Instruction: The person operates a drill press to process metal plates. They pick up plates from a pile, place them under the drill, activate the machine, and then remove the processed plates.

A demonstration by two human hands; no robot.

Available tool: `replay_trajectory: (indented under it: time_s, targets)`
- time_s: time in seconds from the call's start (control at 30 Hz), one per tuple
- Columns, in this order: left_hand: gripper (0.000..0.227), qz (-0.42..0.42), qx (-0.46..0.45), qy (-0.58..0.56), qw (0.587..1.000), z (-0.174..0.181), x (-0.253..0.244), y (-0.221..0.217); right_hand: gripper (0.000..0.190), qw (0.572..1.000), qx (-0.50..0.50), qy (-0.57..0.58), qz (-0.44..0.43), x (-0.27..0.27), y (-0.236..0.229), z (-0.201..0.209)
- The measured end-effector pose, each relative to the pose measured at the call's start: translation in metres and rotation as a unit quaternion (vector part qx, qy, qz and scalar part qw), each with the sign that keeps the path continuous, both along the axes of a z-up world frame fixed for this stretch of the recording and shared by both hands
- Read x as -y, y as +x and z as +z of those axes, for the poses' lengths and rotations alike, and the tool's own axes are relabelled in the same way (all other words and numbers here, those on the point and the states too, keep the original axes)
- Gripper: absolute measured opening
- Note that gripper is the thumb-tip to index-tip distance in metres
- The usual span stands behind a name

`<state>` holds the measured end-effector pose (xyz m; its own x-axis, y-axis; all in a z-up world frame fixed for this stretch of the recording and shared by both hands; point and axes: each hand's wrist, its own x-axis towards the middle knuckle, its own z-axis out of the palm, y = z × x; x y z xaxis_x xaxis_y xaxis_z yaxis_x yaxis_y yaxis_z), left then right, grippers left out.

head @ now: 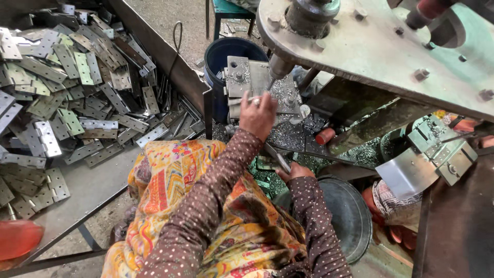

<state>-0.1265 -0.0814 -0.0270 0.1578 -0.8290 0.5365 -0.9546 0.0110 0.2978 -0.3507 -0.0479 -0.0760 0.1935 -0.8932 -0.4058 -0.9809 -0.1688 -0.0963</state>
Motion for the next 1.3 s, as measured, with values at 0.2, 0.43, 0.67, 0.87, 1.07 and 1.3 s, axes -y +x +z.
replay_trajectory:
  time_s: [0.2,0.43,0.67,0.87,1.07,1.3]
  targets:
    - [0.061,0.137,0.142,0.049,0.979,-0.017,-0.005,0.038,0.063,1.000,-0.024,0.011,-0.009,0.001,0.006,0.004]
    - [0.083,0.056,0.113,0.176,0.976,-0.008,-0.052,-0.001,0.061,1.000,-0.005,0.000,-0.010,0.000,0.005,0.004]
    - [0.057,0.035,0.040,0.188,0.981,-0.020,0.000,-0.001,0.057,1.000,-0.002,-0.027,0.006,0.008,-0.014,-0.032]
    - [0.049,0.047,0.058,0.203,0.976,-0.019,0.009,0.003,0.051,0.990,0.126,-0.044,-0.051,-0.028,-0.030,-0.118]
    - [0.033,0.019,0.044,0.231,0.972,-0.009,-0.001,0.006,0.053,0.985,0.092,0.116,-0.092,-0.003,-0.034,-0.134]
    - [0.036,0.038,0.035,0.191,0.980,-0.023,0.037,0.010,0.064,0.997,-0.028,-0.017,0.064,0.026,-0.042,-0.122]
